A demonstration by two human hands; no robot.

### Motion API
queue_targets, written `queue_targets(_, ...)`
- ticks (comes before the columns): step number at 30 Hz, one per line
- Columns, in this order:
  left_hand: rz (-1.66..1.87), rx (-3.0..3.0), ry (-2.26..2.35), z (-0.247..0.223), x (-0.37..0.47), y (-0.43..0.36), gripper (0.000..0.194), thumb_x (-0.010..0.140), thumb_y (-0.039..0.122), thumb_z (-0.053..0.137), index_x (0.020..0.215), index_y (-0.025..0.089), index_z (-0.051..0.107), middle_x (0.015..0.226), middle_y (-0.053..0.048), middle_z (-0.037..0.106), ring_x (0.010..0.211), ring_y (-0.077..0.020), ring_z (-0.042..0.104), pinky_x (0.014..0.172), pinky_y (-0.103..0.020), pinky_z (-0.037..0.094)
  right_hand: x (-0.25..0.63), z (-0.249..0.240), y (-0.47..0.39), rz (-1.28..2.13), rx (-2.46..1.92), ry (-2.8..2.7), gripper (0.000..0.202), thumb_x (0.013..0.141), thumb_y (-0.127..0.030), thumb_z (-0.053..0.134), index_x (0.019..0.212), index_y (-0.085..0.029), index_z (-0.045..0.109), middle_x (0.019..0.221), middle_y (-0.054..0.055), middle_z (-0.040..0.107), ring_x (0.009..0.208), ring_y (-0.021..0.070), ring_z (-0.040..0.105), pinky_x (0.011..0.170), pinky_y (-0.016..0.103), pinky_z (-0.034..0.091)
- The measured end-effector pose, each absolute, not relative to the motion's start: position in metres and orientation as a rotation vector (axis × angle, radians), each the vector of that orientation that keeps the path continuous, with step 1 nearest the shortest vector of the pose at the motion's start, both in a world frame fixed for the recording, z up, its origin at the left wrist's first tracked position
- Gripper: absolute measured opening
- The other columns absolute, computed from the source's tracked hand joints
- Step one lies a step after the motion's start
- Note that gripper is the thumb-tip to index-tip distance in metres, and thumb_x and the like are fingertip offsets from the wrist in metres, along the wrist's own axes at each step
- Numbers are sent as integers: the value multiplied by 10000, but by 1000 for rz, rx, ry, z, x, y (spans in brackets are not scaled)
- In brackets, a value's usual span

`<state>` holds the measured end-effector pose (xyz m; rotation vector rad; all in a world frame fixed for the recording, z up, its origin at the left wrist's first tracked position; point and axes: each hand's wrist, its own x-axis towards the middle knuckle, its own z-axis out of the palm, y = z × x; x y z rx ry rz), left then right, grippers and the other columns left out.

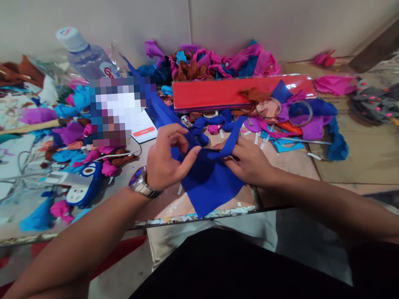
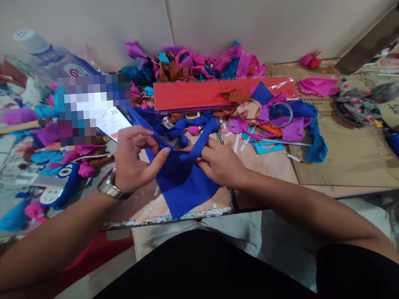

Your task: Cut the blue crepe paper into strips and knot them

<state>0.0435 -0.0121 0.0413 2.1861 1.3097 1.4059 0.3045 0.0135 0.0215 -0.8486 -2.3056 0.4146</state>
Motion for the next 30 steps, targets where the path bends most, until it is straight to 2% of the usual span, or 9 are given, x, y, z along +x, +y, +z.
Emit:
queue_targets(2, 1265, 2434, 1286, 51, 38, -11, 497, 901, 260, 721, 1368, 211, 557, 738, 39, 652, 621, -120, 633, 626, -264, 492, 305, 24, 15, 427, -832, -2314, 453, 931, -115, 633, 1338, -300, 712, 1324, 89, 719, 1173, 287, 699, 972, 440, 586)
queue_targets(5, 1057, 2608, 1291, 61, 33, -8, 283, 916, 255, 678, 1197, 224, 700, 693, 32, 695, 602, -125, 663, 600, -259, 468, 306, 29, 16, 475, -799, -2303, 389, 948, -161, 647, 1303, -299, 726, 1280, 79, 743, 1138, 283, 705, 959, 439, 576)
queue_targets(7, 1046, 2591, 1361, 62, 32, -7, 175, 921, 261, 660, 1077, 222, 729, 674, 31, 706, 594, -128, 673, 594, -255, 462, 306, 31, 16, 498, -800, -2284, 341, 964, -184, 645, 1276, -289, 732, 1220, 76, 761, 1080, 272, 713, 915, 418, 572)
queue_targets(10, 1088, 2534, 1474, 61, 32, -6, 153, 928, 283, 646, 1037, 225, 737, 684, 23, 720, 606, -135, 684, 601, -255, 464, 306, 34, 17, 522, -843, -2269, 298, 965, -202, 644, 1243, -260, 733, 1141, 84, 771, 1000, 266, 707, 837, 388, 550)
queue_targets(13, 1141, 2500, 1533, 61, 31, -5, 151, 919, 293, 653, 1023, 222, 736, 684, 21, 716, 605, -138, 676, 616, -262, 472, 307, 36, 19, 525, -937, -2250, 137, 952, -281, 683, 1057, -222, 749, 950, 79, 753, 858, 258, 674, 747, 368, 502)
queue_targets(15, 1181, 2463, 1568, 62, 30, -4, 143, 915, 293, 656, 1008, 216, 734, 668, 25, 705, 597, -135, 671, 624, -261, 478, 307, 39, 20, 560, -987, -2223, 118, 952, -328, 695, 967, -216, 729, 857, 61, 724, 780, 239, 642, 707, 354, 472)
queue_targets(19, 1230, 2366, 1607, 62, 28, -2, 138, 929, 287, 649, 1009, 211, 731, 646, 31, 699, 586, -134, 681, 633, -261, 497, 307, 44, 23, 610, -960, -2188, 179, 996, -313, 642, 1140, -242, 721, 998, 70, 746, 871, 248, 673, 779, 373, 503)
queue_targets(24, 1272, 2289, 1615, 61, 29, -1, 158, 951, 302, 640, 1052, 219, 729, 633, 38, 708, 574, -141, 688, 646, -275, 527, 316, 40, 24, 286, -846, -2162, 257, 1006, -267, 581, 1201, -291, 747, 1106, 101, 708, 970, 265, 670, 836, 418, 540)
queue_targets(30, 1311, 2184, 1612, 63, 29, 0, 169, 967, 304, 629, 1077, 215, 720, 632, 38, 710, 548, -132, 683, 613, -262, 525, 323, 46, 19, 309, -734, -2247, 364, 964, -283, 634, 1268, -438, 758, 1049, 59, 708, 930, 256, 675, 818, 424, 559)
